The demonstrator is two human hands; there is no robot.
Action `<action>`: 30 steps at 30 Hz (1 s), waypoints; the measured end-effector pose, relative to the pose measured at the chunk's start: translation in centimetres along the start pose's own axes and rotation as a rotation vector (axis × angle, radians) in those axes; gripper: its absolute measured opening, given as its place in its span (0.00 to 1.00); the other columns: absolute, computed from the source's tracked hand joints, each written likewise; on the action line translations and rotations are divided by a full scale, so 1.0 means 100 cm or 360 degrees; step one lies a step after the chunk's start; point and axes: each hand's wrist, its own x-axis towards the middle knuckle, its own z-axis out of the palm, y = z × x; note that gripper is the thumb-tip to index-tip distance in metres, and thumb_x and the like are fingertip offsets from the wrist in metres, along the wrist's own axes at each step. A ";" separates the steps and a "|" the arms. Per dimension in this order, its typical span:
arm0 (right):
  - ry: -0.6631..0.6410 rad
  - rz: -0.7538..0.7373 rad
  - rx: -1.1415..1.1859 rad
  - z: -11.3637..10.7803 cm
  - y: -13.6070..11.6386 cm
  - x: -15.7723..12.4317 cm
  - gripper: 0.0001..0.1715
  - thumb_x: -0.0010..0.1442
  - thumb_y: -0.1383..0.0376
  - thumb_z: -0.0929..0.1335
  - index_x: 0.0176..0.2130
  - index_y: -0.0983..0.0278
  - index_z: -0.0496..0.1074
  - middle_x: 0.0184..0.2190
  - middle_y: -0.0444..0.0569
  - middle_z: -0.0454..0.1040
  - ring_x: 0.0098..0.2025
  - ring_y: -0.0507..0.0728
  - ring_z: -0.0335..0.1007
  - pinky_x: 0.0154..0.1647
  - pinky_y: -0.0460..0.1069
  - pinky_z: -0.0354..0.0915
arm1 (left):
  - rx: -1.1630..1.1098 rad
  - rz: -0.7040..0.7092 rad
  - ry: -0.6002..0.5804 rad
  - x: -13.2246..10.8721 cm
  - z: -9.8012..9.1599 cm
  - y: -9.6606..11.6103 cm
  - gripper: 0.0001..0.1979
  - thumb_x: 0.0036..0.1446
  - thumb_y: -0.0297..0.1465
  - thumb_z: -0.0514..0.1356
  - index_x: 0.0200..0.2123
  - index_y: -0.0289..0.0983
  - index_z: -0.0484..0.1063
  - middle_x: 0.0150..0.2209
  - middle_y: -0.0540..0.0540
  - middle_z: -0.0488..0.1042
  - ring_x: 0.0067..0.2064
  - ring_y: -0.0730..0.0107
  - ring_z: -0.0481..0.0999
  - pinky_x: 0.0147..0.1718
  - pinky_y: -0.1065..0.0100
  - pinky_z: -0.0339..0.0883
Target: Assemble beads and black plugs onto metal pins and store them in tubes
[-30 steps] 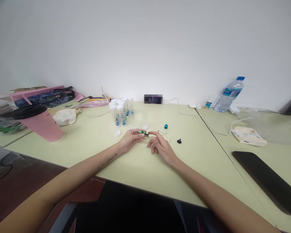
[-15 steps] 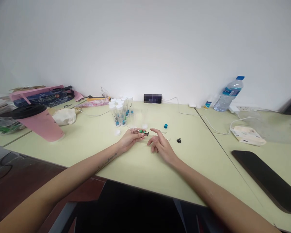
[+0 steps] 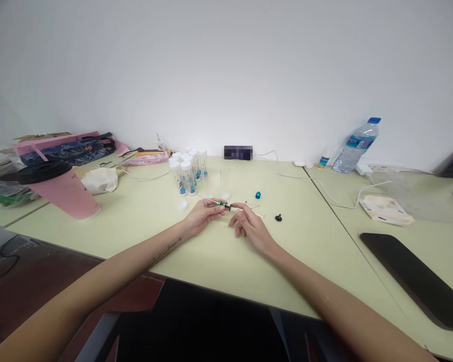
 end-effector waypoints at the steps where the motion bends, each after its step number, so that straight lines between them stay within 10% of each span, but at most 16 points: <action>1: 0.0004 0.0002 0.0002 0.000 0.000 0.000 0.27 0.67 0.49 0.56 0.57 0.61 0.59 0.34 0.49 0.74 0.24 0.52 0.68 0.26 0.48 0.62 | -0.0001 -0.0001 0.0005 0.000 0.000 0.000 0.16 0.43 0.29 0.72 0.38 0.32 0.78 0.36 0.43 0.80 0.35 0.73 0.76 0.41 0.68 0.67; 30: -0.0004 0.0002 0.0017 0.000 0.000 -0.001 0.26 0.68 0.49 0.57 0.58 0.60 0.58 0.34 0.48 0.74 0.24 0.52 0.68 0.26 0.48 0.62 | -0.0014 -0.0002 0.0010 -0.001 0.001 0.002 0.14 0.43 0.29 0.71 0.36 0.31 0.78 0.36 0.43 0.79 0.36 0.73 0.76 0.40 0.69 0.66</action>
